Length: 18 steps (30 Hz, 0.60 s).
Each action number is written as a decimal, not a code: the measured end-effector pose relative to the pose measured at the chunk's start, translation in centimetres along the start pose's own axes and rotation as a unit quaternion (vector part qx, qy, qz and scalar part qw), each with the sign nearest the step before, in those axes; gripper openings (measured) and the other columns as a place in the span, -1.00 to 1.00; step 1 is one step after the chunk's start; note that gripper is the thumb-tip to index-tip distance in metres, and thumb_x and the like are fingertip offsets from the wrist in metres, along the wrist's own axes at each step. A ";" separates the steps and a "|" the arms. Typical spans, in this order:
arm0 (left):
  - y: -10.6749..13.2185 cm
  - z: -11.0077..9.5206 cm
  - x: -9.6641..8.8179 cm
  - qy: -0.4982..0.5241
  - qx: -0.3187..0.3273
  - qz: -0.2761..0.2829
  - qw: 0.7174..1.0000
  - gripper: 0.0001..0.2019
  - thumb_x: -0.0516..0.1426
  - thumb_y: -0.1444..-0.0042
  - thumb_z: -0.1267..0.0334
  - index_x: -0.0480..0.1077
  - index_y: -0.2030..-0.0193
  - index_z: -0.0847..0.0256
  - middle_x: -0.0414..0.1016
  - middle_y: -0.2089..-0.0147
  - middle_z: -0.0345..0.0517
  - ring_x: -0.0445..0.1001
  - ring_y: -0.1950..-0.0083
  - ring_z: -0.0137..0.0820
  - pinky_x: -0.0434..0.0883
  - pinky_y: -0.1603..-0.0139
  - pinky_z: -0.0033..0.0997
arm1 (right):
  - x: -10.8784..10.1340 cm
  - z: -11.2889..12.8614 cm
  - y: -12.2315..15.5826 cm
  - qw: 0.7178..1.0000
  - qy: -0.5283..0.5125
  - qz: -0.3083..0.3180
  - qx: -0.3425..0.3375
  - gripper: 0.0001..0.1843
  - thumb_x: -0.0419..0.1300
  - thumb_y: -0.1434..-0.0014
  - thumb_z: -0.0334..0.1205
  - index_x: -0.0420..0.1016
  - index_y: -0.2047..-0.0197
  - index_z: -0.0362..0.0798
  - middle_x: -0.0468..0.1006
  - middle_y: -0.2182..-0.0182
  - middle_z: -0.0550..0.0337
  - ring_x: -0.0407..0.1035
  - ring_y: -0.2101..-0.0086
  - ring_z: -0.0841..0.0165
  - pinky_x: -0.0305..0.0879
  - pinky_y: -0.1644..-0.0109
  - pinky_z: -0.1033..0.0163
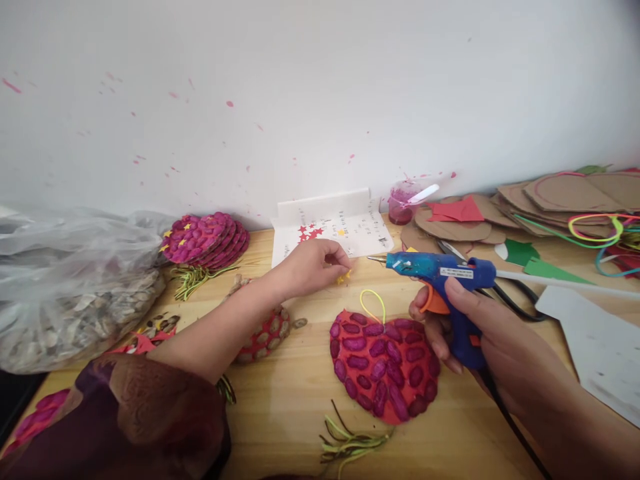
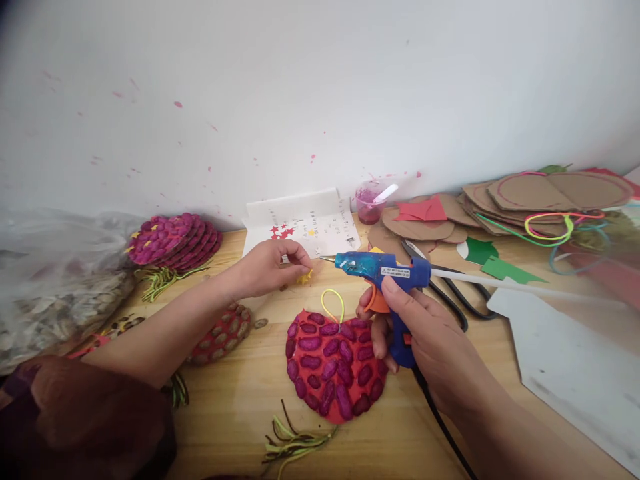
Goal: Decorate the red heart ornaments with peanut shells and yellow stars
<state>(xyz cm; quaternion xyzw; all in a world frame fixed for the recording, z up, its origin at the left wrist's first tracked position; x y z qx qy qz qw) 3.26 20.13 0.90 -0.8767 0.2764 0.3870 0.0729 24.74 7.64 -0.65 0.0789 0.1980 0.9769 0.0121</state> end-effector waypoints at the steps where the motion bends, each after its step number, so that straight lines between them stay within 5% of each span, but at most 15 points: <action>1: 0.0 0.0 0.0 0.010 0.000 -0.002 1.000 -0.92 0.18 -0.11 0.36 0.52 0.29 0.24 0.62 0.28 -0.15 0.53 0.25 -0.40 0.42 0.15 -0.42 | 0.0 0.1 0.0 1.000 -0.005 -0.002 -0.002 -0.47 0.20 -0.12 0.33 0.49 0.48 0.00 0.46 0.69 0.22 0.19 0.72 0.45 0.13 0.67 0.36; 11: -1.0 -0.3 1.3 0.050 0.009 -0.006 0.999 -0.94 0.19 -0.09 0.36 0.49 0.29 0.24 0.57 0.33 -0.19 0.45 0.32 -0.46 0.38 0.24 -0.45 | 0.7 0.8 0.5 1.000 -0.014 -0.028 -0.003 -0.53 0.21 -0.14 0.28 0.52 0.38 0.01 0.44 0.69 0.25 0.19 0.72 0.45 0.11 0.65 0.37; 18: -0.8 0.2 0.9 0.250 -0.096 0.008 0.964 -0.90 0.28 -0.04 0.32 0.44 0.35 0.27 0.55 0.39 -0.18 0.44 0.42 -0.51 0.36 0.37 -0.50 | 1.0 1.2 1.0 0.999 -0.002 -0.038 -0.010 -0.54 0.19 -0.16 0.25 0.49 0.41 0.00 0.40 0.71 0.27 0.17 0.71 0.46 0.09 0.63 0.37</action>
Point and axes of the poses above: each hand's wrist, its own y-axis away from the middle knuckle, its own x-axis out of the palm, z = x × y, the point moved 3 cm from there along -y, towards the middle knuckle
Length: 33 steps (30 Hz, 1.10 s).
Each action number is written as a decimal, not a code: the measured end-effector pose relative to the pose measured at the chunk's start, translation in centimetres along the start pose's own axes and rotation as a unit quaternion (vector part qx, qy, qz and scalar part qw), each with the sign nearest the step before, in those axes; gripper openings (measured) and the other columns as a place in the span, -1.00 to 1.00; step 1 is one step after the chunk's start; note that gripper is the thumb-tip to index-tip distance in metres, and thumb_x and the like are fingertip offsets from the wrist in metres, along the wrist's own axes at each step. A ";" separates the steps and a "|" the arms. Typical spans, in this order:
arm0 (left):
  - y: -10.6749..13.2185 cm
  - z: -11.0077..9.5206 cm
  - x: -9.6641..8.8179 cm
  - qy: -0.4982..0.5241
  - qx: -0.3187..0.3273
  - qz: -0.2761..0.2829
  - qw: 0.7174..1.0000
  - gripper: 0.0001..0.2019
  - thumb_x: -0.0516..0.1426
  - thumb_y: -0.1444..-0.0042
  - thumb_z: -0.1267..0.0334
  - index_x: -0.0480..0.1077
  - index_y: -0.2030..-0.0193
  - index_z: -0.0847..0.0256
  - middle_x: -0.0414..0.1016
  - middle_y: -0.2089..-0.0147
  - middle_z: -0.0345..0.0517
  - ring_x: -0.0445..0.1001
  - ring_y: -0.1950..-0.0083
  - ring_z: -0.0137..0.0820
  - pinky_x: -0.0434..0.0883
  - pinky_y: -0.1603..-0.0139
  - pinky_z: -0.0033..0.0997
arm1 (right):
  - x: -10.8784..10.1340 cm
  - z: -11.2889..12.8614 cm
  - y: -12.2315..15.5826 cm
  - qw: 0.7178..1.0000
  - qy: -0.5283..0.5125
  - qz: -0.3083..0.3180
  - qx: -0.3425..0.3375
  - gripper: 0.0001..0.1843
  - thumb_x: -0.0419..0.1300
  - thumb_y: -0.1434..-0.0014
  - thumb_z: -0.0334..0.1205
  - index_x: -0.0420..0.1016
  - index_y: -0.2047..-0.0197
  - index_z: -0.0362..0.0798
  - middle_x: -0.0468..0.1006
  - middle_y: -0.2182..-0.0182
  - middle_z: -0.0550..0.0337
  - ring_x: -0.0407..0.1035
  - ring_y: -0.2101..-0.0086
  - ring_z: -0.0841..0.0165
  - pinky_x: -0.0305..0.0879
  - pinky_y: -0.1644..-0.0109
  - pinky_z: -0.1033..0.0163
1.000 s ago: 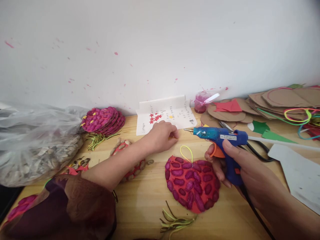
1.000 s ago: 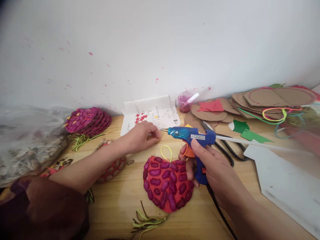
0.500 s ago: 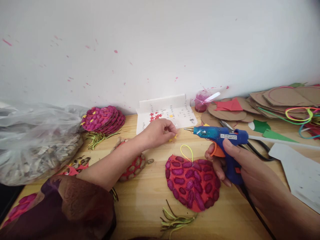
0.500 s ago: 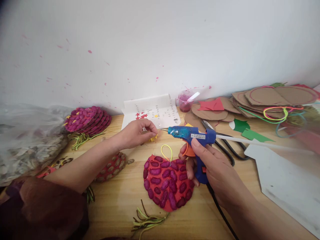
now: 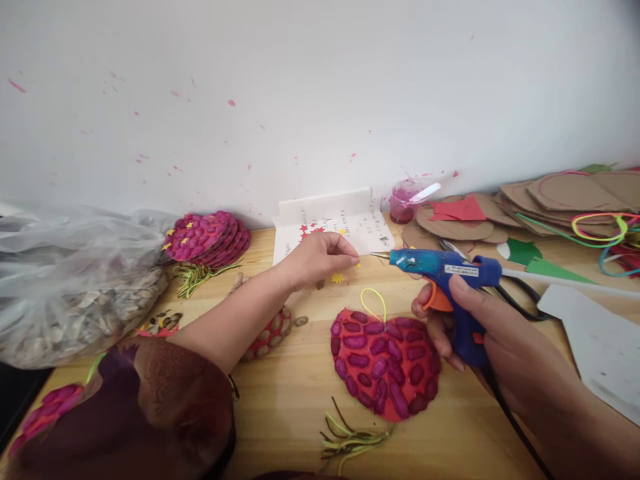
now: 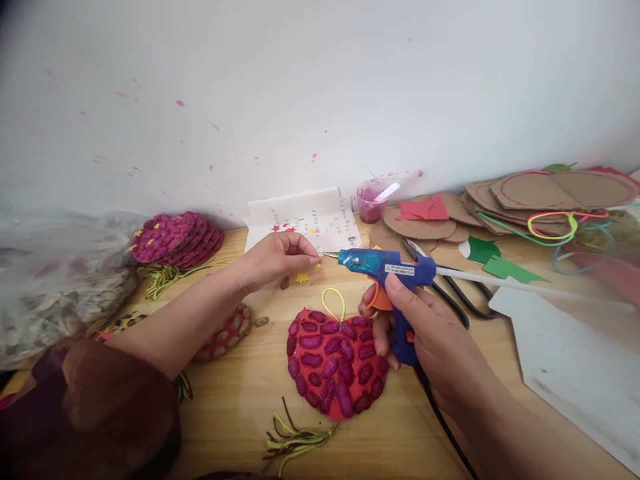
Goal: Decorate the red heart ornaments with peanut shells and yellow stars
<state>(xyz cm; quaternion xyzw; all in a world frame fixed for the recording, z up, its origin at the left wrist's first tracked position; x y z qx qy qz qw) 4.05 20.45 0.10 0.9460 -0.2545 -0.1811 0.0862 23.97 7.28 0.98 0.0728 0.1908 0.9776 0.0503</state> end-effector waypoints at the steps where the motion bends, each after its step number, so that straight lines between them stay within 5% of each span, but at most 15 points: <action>1: 0.0 0.1 -0.2 0.026 -0.009 -0.003 1.000 -0.89 0.29 -0.03 0.33 0.44 0.37 0.27 0.55 0.41 -0.16 0.45 0.41 -0.51 0.36 0.37 -0.50 | 0.0 0.0 0.0 1.000 0.000 0.000 -0.001 -0.53 0.20 -0.15 0.26 0.49 0.42 0.00 0.40 0.71 0.26 0.16 0.71 0.46 0.09 0.63 0.37; 10: -0.3 0.6 -0.1 0.081 -0.008 -0.005 0.997 -0.79 0.34 0.08 0.46 0.47 0.27 0.28 0.55 0.41 -0.20 0.52 0.38 -0.52 0.42 0.31 -0.52 | -0.1 -0.2 -0.4 1.000 -0.018 0.002 0.001 -0.53 0.25 -0.10 0.28 0.52 0.41 0.00 0.44 0.69 0.24 0.18 0.72 0.46 0.08 0.66 0.37; 16: 0.0 0.2 0.2 0.040 -0.031 0.010 0.999 -0.74 0.29 0.06 0.52 0.47 0.20 0.26 0.58 0.37 -0.21 0.49 0.42 -0.55 0.38 0.44 -0.60 | 0.0 -0.1 -0.3 1.000 -0.014 -0.005 -0.003 -0.55 0.24 -0.12 0.24 0.52 0.42 0.00 0.42 0.70 0.25 0.16 0.73 0.46 0.08 0.66 0.36; 23: -0.4 0.4 0.4 0.052 -0.037 -0.001 0.998 -0.69 0.26 0.08 0.61 0.51 0.16 0.29 0.61 0.31 -0.14 0.55 0.33 -0.51 0.46 0.33 -0.55 | -0.4 -0.4 -0.7 1.000 -0.019 0.022 0.000 -0.53 0.24 -0.12 0.26 0.53 0.42 0.00 0.40 0.72 0.25 0.18 0.73 0.45 0.08 0.68 0.37; 33: 0.3 0.1 0.9 0.192 -0.076 0.008 0.978 -0.73 0.26 0.03 0.59 0.50 0.17 0.29 0.54 0.35 -0.19 0.58 0.35 -0.49 0.55 0.22 -0.41 | -0.9 -1.0 -1.2 1.000 -0.021 0.017 -0.003 -0.50 0.21 -0.14 0.28 0.55 0.41 -0.01 0.44 0.70 0.22 0.21 0.71 0.44 0.11 0.67 0.37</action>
Point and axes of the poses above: each hand's wrist, its own y-axis away from the middle knuckle, its own x-axis out of the palm, z = x × y, the point moved 3 cm from there along -y, towards the middle knuckle
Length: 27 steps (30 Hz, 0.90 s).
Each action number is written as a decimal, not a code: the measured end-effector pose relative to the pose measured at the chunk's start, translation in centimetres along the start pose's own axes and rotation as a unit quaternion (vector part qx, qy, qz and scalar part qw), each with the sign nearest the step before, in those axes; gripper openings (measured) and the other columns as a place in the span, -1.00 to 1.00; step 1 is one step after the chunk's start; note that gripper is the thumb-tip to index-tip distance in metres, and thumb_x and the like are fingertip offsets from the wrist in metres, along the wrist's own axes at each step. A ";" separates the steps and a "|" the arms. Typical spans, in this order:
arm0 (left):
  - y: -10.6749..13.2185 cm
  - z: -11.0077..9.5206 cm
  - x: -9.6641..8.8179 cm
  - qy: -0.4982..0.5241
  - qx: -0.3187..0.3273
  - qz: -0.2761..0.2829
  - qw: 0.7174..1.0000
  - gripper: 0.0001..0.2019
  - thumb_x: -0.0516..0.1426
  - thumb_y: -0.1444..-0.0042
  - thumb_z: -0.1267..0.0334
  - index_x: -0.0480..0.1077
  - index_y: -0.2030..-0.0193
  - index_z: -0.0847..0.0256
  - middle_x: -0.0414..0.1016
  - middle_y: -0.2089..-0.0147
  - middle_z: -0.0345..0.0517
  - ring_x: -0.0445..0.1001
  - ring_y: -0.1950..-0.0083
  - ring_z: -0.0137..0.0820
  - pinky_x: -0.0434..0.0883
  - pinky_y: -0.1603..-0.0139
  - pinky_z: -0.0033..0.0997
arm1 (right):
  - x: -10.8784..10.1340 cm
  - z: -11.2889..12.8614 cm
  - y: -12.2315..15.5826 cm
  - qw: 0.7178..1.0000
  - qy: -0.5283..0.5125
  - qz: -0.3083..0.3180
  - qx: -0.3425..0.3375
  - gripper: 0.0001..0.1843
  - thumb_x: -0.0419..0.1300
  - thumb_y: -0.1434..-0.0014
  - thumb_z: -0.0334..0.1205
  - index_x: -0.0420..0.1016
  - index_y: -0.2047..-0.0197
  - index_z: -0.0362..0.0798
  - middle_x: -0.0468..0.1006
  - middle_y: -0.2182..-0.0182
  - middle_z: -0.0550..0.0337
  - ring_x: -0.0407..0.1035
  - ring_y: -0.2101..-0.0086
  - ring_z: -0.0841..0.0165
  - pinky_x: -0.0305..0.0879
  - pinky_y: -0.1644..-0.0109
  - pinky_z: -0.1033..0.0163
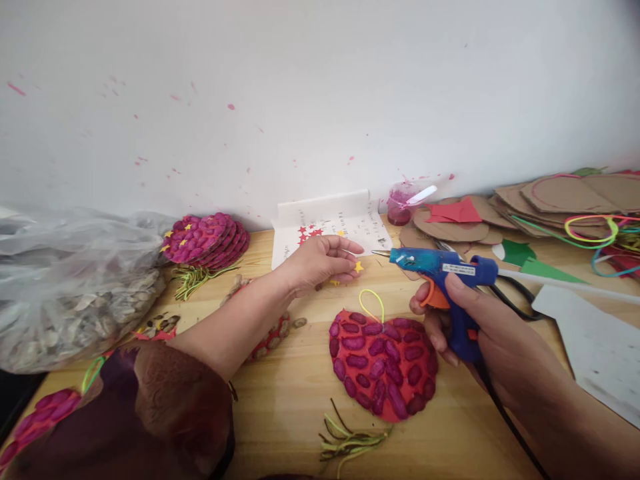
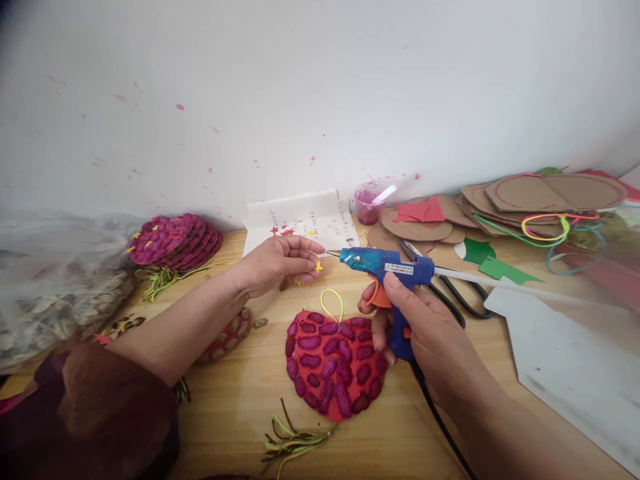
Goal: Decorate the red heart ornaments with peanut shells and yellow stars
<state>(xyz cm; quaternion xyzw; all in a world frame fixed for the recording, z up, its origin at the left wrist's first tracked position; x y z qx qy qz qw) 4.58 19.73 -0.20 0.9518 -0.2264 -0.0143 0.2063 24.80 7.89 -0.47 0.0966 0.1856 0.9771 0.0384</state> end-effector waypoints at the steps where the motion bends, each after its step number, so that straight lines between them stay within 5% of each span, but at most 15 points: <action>1: 0.1 0.0 0.2 0.000 0.003 0.006 1.000 -0.73 0.27 0.04 0.58 0.51 0.18 0.29 0.55 0.34 -0.18 0.57 0.35 -0.50 0.55 0.23 -0.42 | 0.0 0.0 -0.1 1.000 -0.003 -0.001 -0.001 -0.51 0.21 -0.15 0.28 0.55 0.40 -0.02 0.48 0.66 0.20 0.23 0.69 0.44 0.12 0.67 0.38; 7: 1.8 0.1 1.9 0.033 0.020 0.036 0.999 -0.75 0.31 0.07 0.54 0.54 0.21 0.27 0.57 0.30 -0.17 0.55 0.30 -0.52 0.53 0.20 -0.47 | 0.2 0.1 -0.1 0.998 -0.063 -0.016 -0.012 -0.56 0.25 -0.15 0.25 0.48 0.17 0.04 0.62 0.45 0.18 0.41 0.60 0.40 0.17 0.68 0.42; 11: 3.2 0.5 3.4 0.034 0.040 0.033 0.998 -0.75 0.31 0.08 0.49 0.54 0.20 0.26 0.56 0.27 -0.16 0.54 0.30 -0.52 0.52 0.19 -0.46 | 0.3 0.1 0.1 0.998 -0.027 -0.035 -0.042 -0.58 0.42 -0.06 0.04 0.45 0.14 0.01 0.64 0.40 0.19 0.45 0.54 0.40 0.23 0.62 0.41; 27: 6.4 0.7 6.4 -0.069 0.154 0.033 0.985 -0.74 0.23 -0.07 0.38 0.48 0.06 0.30 0.58 0.10 0.01 0.56 0.13 -0.34 0.48 0.00 -0.25 | 1.0 0.1 0.8 0.997 0.002 0.030 -0.078 -0.55 0.40 -0.08 -0.10 0.41 0.03 -0.06 0.53 0.59 0.29 0.34 0.55 0.40 0.23 0.59 0.37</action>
Point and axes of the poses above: each hand's wrist, its own y-axis away from the middle knuckle, its own x-axis out of the palm, z = x × y, the point moved 3 cm from there along -y, towards the middle knuckle
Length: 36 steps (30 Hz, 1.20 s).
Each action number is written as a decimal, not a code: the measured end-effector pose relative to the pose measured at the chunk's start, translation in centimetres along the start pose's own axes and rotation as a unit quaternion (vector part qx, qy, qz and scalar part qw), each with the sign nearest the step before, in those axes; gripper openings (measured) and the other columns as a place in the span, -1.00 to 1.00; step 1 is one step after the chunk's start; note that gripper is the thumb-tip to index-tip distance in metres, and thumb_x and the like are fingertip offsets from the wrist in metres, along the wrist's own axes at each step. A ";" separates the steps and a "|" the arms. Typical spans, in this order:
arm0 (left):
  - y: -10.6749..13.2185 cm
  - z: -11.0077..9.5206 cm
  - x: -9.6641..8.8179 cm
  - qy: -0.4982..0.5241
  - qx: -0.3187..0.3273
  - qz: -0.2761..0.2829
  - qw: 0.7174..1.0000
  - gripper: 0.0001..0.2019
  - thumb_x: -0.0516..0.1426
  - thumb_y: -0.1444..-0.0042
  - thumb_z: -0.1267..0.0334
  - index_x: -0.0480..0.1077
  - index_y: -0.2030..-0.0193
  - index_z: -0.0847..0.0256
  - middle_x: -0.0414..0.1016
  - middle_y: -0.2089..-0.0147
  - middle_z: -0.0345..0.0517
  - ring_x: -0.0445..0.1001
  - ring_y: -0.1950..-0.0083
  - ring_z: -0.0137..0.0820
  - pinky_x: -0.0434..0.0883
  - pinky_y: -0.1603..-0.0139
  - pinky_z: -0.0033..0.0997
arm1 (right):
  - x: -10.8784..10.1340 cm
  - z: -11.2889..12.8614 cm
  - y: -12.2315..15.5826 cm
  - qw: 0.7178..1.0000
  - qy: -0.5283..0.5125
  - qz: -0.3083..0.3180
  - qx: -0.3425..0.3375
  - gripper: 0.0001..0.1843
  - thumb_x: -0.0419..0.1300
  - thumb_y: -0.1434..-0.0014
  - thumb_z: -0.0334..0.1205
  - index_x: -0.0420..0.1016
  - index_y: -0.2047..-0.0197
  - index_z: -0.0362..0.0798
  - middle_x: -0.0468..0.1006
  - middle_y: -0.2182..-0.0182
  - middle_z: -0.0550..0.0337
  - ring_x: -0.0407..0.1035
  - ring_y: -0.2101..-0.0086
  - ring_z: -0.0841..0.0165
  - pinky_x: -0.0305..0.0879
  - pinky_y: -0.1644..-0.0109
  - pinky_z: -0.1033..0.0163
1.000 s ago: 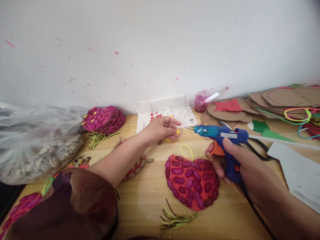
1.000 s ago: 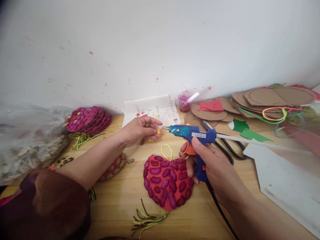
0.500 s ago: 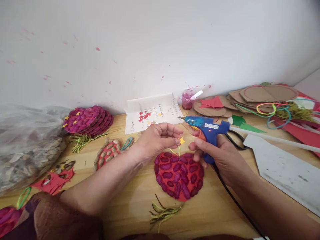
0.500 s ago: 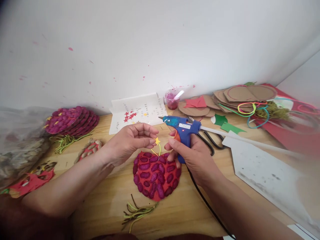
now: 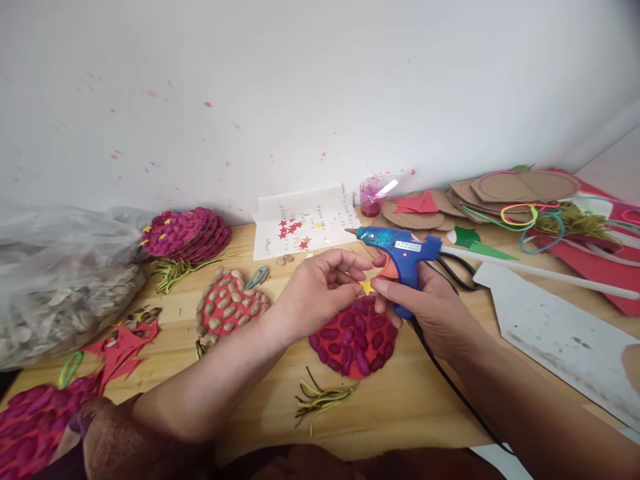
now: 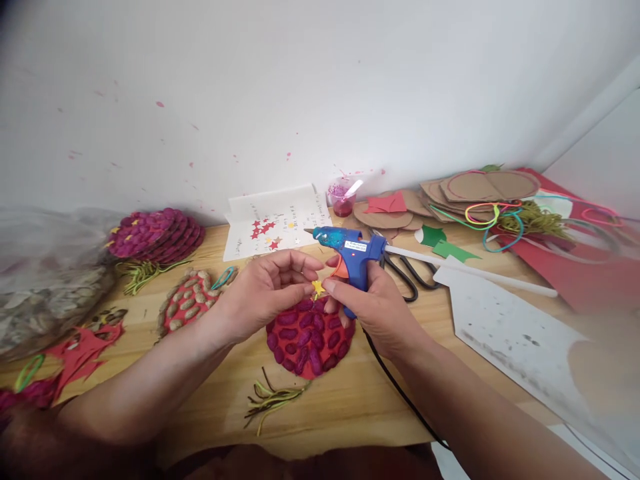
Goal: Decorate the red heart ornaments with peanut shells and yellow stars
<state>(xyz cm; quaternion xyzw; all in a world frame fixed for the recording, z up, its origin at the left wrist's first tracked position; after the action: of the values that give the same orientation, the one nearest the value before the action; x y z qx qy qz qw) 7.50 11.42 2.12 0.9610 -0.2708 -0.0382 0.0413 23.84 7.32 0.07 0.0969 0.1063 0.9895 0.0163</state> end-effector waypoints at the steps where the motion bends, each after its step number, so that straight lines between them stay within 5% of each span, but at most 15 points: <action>1: 0.1 0.0 0.1 -0.003 0.003 0.003 1.000 -0.73 0.23 -0.07 0.39 0.48 0.05 0.31 0.58 0.09 0.03 0.56 0.11 -0.32 0.48 -0.01 -0.22 | 0.0 0.0 0.0 1.000 0.002 0.004 0.002 -0.56 0.40 -0.07 -0.10 0.40 0.03 -0.05 0.53 0.58 0.28 0.34 0.55 0.39 0.23 0.60 0.37; 36: -0.1 0.4 -0.2 -0.002 -0.011 0.011 1.000 -0.69 0.24 -0.05 0.38 0.51 0.02 0.26 0.57 0.07 -0.01 0.57 0.14 -0.34 0.47 0.00 -0.24 | 0.1 0.3 0.2 0.999 0.046 0.012 0.001 -0.56 0.39 -0.03 -0.12 0.39 0.06 -0.05 0.53 0.59 0.31 0.22 0.64 0.46 0.13 0.60 0.35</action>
<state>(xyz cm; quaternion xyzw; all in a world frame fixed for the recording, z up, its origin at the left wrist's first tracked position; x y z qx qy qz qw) 7.36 11.54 1.69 0.9575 -0.2806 -0.0424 0.0517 23.78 7.20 0.39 0.0524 0.1072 0.9929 -0.0003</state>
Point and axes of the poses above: each hand's wrist, its own y-axis away from the middle knuckle, its own x-axis out of the palm, z = x × y, the point moved 3 cm from there along -y, towards the middle knuckle
